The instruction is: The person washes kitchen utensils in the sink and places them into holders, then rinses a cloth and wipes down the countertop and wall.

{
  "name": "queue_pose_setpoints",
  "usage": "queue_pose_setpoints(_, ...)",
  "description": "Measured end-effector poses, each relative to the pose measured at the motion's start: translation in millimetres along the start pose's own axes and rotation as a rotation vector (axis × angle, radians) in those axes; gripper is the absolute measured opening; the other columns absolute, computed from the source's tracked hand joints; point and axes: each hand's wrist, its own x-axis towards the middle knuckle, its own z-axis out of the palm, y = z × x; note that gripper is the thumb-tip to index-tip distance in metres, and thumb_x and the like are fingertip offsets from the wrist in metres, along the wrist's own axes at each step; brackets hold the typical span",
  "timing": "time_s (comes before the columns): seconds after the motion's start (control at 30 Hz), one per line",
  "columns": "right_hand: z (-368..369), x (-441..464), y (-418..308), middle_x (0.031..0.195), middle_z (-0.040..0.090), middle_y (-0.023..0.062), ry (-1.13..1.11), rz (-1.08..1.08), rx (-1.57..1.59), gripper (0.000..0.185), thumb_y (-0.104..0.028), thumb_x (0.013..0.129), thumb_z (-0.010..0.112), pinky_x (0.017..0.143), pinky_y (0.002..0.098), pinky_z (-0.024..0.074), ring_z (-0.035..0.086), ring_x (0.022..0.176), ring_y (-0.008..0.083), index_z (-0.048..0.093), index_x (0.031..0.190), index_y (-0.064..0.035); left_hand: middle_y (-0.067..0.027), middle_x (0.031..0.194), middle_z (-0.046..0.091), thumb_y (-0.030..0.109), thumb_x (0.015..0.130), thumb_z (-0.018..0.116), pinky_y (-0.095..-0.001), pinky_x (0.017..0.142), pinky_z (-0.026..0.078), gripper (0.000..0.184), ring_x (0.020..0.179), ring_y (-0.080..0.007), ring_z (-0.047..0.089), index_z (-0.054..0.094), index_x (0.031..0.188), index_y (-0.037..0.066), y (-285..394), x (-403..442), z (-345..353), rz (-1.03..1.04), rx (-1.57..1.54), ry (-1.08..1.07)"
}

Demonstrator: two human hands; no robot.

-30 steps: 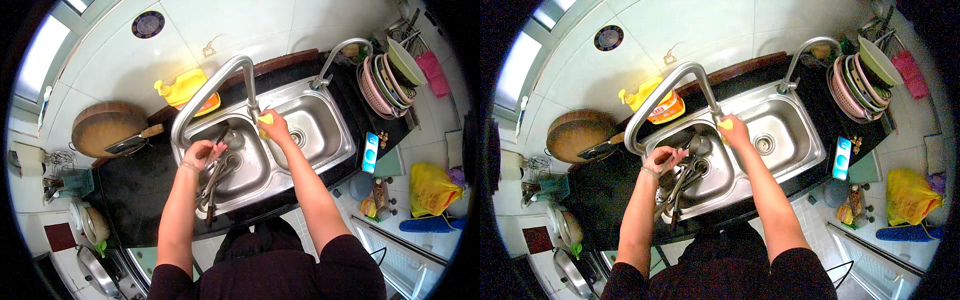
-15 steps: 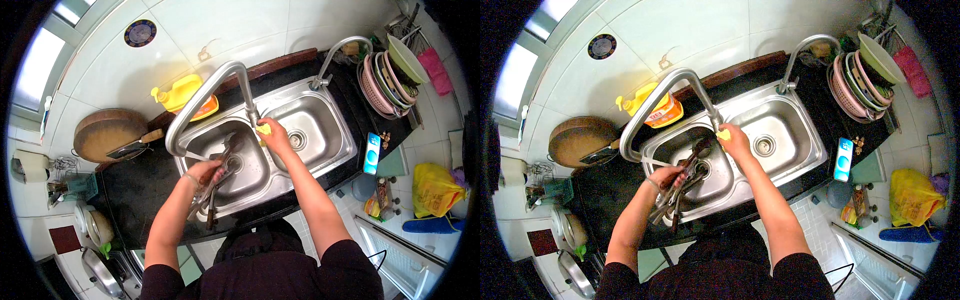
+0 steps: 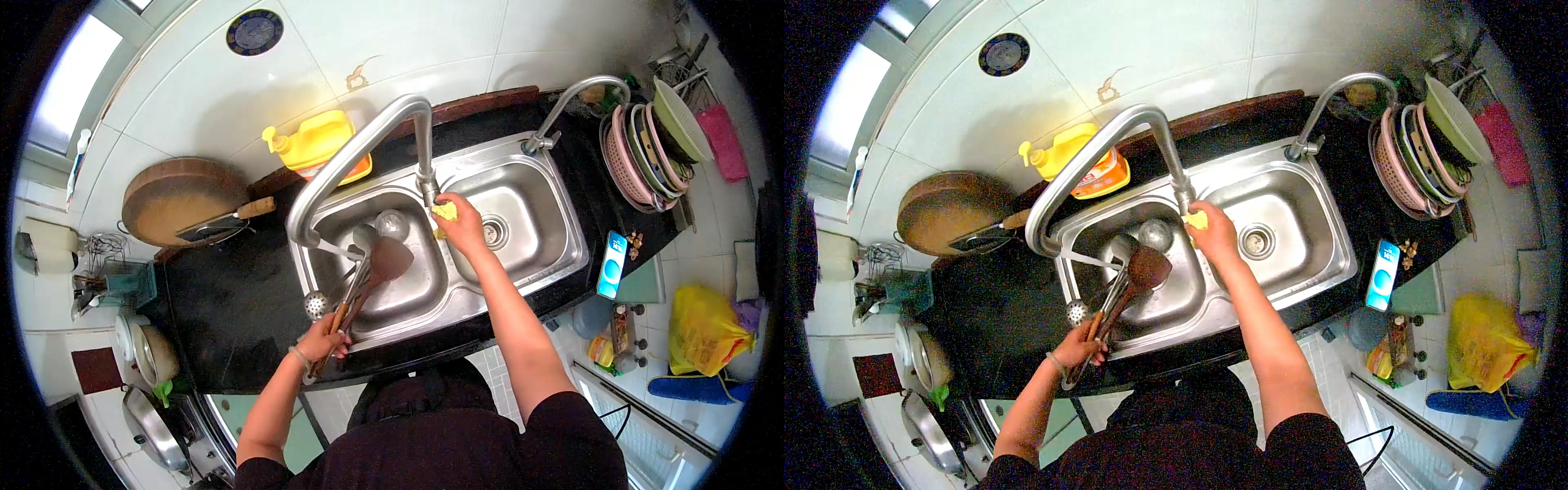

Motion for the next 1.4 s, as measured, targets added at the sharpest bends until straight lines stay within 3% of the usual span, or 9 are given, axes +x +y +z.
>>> queue_pose_setpoints(0.03, 0.3, -0.8, 0.1, 0.093, 0.061, 0.0104, -0.007, -0.002, 0.001, 0.036, -0.013, 0.066, 0.071, 0.076, 0.0359, 0.0465, 0.059, 0.088, 0.0295, 0.057, 0.099, -0.0140, -0.0119, 0.083, 0.057, 0.001, 0.083, 0.048, -0.0303, 0.056, 0.053, 0.037, 0.062, -0.0182, 0.059, 0.036, 0.118, 0.003, -4.9, -3.0, -0.4, -0.001, -0.006, 0.005)
queue_pose_setpoints(0.13, 0.0, -0.3, 0.4, 0.091, 0.062, 0.0098, -0.006, 0.021, -0.001, 0.034, -0.015, 0.067, 0.071, 0.074, 0.0354, 0.0463, 0.059, 0.086, 0.0286, 0.057, 0.098, -0.0144, -0.0175, 0.086, 0.058, 0.001, 0.076, 0.053, -0.0372, 0.058, 0.050, 0.044, 0.069, -0.0317, 0.061, 0.044, 0.118, 0.014, -18.9, -8.2, -2.3, 0.379, 0.846, 0.452)
queue_pose_setpoints(0.27, 1.1, 0.1, 2.7, 0.090, 0.062, 0.0101, -0.006, -0.007, -0.010, 0.034, -0.016, 0.067, 0.071, 0.073, 0.0352, 0.0464, 0.059, 0.085, 0.0287, 0.057, 0.099, -0.0160, -0.0129, 0.075, 0.054, 0.005, 0.075, 0.051, -0.0398, 0.058, 0.049, 0.046, 0.068, -0.0310, 0.059, 0.045, 0.118, 0.020, 14.6, -30.0, 17.4, 0.247, 1.391, 0.724)
queue_pose_setpoints(0.6, -1.2, 0.2, 5.3, 0.091, 0.062, 0.0112, -0.036, 0.008, -0.028, 0.036, -0.017, 0.067, 0.072, 0.074, 0.0360, 0.0465, 0.059, 0.086, 0.0294, 0.057, 0.100, -0.0160, -0.0096, 0.077, 0.052, 0.009, 0.074, 0.054, -0.0367, 0.056, 0.049, 0.040, 0.069, -0.0262, 0.059, 0.049, 0.113, 0.017, 5.7, -57.7, 15.1, 0.275, 1.618, 0.782)
queue_pose_setpoints(0.7, 1.3, 0.2, 7.9, 0.092, 0.062, 0.0111, -0.027, 0.007, -0.044, 0.036, -0.017, 0.067, 0.072, 0.074, 0.0360, 0.0466, 0.059, 0.087, 0.0292, 0.056, 0.100, -0.0156, -0.0100, 0.082, 0.056, 0.005, 0.076, 0.055, -0.0346, 0.052, 0.049, 0.039, 0.069, -0.0252, 0.060, 0.049, 0.113, 0.015, -8.6, -44.2, 6.3, 0.304, 1.303, 0.689)
queue_pose_setpoints(0.77, 0.2, -0.1, 3.6, 0.093, 0.062, 0.0108, -0.030, 0.004, -0.013, 0.037, -0.017, 0.068, 0.072, 0.075, 0.0361, 0.0466, 0.059, 0.088, 0.0291, 0.056, 0.101, -0.0151, -0.0101, 0.085, 0.060, 0.001, 0.077, 0.055, -0.0302, 0.048, 0.049, 0.037, 0.062, -0.0211, 0.061, 0.047, 0.113, 0.006, -11.1, -27.3, 1.6, 0.118, 0.223, 0.308)
queue_pose_setpoints(0.9, -1.2, -0.5, 4.2, 0.095, 0.062, 0.0107, -0.038, 0.027, 0.004, 0.037, -0.016, 0.068, 0.071, 0.076, 0.0359, 0.0464, 0.059, 0.089, 0.0291, 0.056, 0.101, -0.0146, -0.0115, 0.081, 0.060, -0.002, 0.080, 0.052, -0.0303, 0.054, 0.054, 0.031, 0.061, -0.0177, 0.061, 0.043, 0.110, -0.003, 35.2, -19.7, 12.5, -0.089, -0.334, 0.108)
queue_pose_setpoints(1.23, -0.4, 0.1, 5.2, 0.095, 0.061, 0.0108, -0.029, -0.008, -0.004, 0.036, -0.014, 0.067, 0.072, 0.076, 0.0359, 0.0464, 0.058, 0.089, 0.0293, 0.057, 0.101, -0.0153, -0.0139, 0.086, 0.058, 0.005, 0.082, 0.047, -0.0239, 0.053, 0.049, 0.024, 0.059, -0.0175, 0.054, 0.045, 0.102, -0.009, 106.7, 47.9, 1.8, -0.271, -0.886, -0.083)
queue_pose_setpoints(1.4, -7.6, -0.6, 0.2, 0.097, 0.061, 0.0120, -0.060, -0.007, -0.030, 0.039, -0.016, 0.069, 0.070, 0.077, 0.0366, 0.0462, 0.058, 0.091, 0.0302, 0.057, 0.105, -0.0162, -0.0212, 0.094, 0.056, 0.010, 0.084, 0.053, -0.0214, 0.051, 0.048, 0.036, 0.064, -0.0178, 0.056, 0.038, 0.109, -0.011, 145.0, 85.5, 5.5, -0.163, -0.818, -0.076)
